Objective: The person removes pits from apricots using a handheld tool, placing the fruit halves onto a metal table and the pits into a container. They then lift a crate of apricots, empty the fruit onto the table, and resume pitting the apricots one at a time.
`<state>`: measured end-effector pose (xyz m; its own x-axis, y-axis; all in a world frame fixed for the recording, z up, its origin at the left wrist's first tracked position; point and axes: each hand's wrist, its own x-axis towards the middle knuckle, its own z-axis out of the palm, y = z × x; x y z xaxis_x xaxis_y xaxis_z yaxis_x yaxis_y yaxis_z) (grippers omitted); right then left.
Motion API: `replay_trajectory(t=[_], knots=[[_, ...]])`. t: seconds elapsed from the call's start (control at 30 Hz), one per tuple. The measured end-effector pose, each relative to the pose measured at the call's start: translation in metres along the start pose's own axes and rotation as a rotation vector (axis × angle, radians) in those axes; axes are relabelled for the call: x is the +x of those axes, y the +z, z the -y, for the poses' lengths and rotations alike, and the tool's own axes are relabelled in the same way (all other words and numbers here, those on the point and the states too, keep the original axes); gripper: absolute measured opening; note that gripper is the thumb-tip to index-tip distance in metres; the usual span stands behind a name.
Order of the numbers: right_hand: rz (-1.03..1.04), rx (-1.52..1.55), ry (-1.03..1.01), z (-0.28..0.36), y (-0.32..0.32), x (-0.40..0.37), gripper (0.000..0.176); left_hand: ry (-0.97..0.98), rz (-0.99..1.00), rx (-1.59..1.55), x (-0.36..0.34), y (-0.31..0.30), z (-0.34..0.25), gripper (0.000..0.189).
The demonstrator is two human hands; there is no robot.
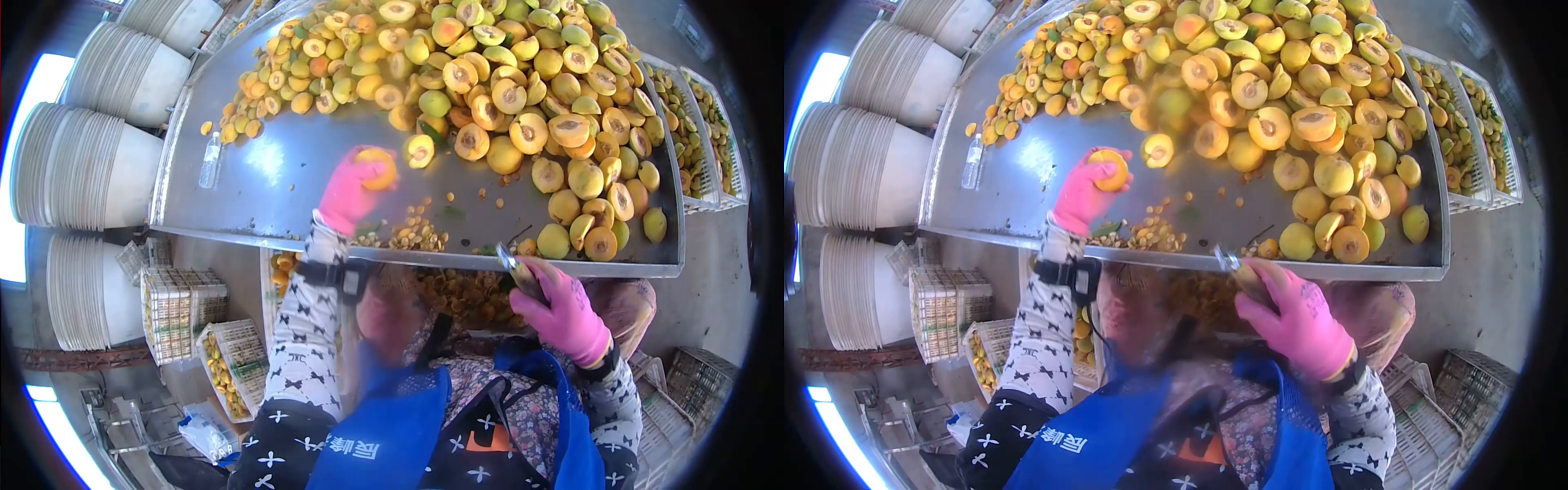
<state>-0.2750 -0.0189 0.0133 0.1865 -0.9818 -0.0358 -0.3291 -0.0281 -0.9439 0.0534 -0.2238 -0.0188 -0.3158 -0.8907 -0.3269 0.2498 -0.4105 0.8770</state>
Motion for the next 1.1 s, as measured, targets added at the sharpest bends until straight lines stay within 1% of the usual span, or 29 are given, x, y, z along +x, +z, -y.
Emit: replay_trajectory(t=[0.1, 0.17, 0.23, 0.27, 0.3, 0.33, 0.37, 0.43, 0.5, 0.53, 0.6, 0.67, 0.7, 0.77, 0.8, 0.87, 0.9, 0.97, 1.0, 1.07, 1.1], knots=[[-0.175, -0.119, -0.241, 0.016, 0.032, 0.015, 0.042, 0.028, 0.108, -0.174, -0.056, 0.059, 0.009, 0.040], [-0.239, -0.242, -0.324, 0.027, 0.045, 0.022, 0.040, 0.334, 0.163, 0.008, -0.082, 0.094, 0.029, 0.041], [-0.268, -0.374, -0.374, 0.030, 0.052, 0.021, 0.039, 0.460, 0.148, 0.196, -0.104, 0.116, 0.035, 0.043], [-0.266, -0.444, -0.385, 0.029, 0.054, 0.019, 0.038, 0.434, 0.109, 0.294, -0.115, 0.125, 0.035, 0.043], [-0.261, -0.514, -0.397, 0.031, 0.056, 0.015, 0.038, 0.364, 0.096, 0.224, -0.123, 0.131, 0.034, 0.043], [-0.254, -0.540, -0.373, 0.034, 0.057, 0.011, 0.032, 0.296, 0.078, 0.153, -0.131, 0.137, 0.033, 0.043], [-0.247, -0.586, -0.376, 0.037, 0.057, 0.007, 0.029, 0.184, 0.090, -0.078, -0.137, 0.140, 0.031, 0.044], [-0.231, -0.672, -0.379, 0.042, 0.059, -0.001, 0.025, 0.316, 0.082, 0.079, -0.147, 0.141, 0.033, 0.041], [-0.200, -0.767, -0.418, 0.041, 0.061, -0.009, 0.021, 0.788, 0.029, 0.857, -0.155, 0.138, 0.041, 0.036], [-0.184, -0.813, -0.437, 0.040, 0.061, -0.013, 0.019, 0.822, 0.061, 0.862, -0.158, 0.133, 0.044, 0.034], [-0.136, -0.913, -0.423, 0.041, 0.058, -0.019, 0.024, 0.885, 0.127, 0.877, -0.162, 0.127, 0.045, 0.031], [-0.100, -0.980, -0.427, 0.039, 0.058, -0.023, 0.028, 0.424, 0.034, 0.404, -0.176, 0.140, 0.041, 0.028], [-0.081, -0.958, -0.412, 0.038, 0.060, -0.025, 0.028, 0.191, -0.013, 0.170, -0.182, 0.145, 0.038, 0.028], [-0.042, -0.910, -0.382, 0.035, 0.066, -0.028, 0.029, 0.563, 0.075, 0.492, -0.174, 0.126, 0.056, 0.028], [-0.023, -0.796, -0.362, 0.033, 0.069, -0.029, 0.029, 0.750, 0.121, 0.652, -0.172, 0.123, 0.059, 0.028], [0.013, -0.565, -0.316, 0.030, 0.081, -0.031, 0.028, 0.567, 0.048, 0.551, -0.174, 0.123, 0.062, 0.028], [0.002, -0.460, -0.356, 0.031, 0.085, -0.032, 0.026, 0.475, 0.013, 0.504, -0.176, 0.126, 0.060, 0.028], [-0.023, -0.251, -0.432, 0.034, 0.094, -0.036, 0.024, 0.373, -0.036, 0.323, -0.181, 0.134, 0.054, 0.027], [-0.040, -0.260, -0.411, 0.041, 0.095, -0.037, 0.022, 0.321, -0.060, 0.232, -0.182, 0.139, 0.052, 0.027], [-0.060, -0.168, -0.464, 0.031, 0.102, -0.034, 0.020, 0.382, -0.136, 0.125, -0.181, 0.149, 0.056, 0.028], [-0.074, -0.119, -0.493, 0.031, 0.105, -0.032, 0.020, 0.371, -0.166, 0.070, -0.180, 0.152, 0.054, 0.031]])
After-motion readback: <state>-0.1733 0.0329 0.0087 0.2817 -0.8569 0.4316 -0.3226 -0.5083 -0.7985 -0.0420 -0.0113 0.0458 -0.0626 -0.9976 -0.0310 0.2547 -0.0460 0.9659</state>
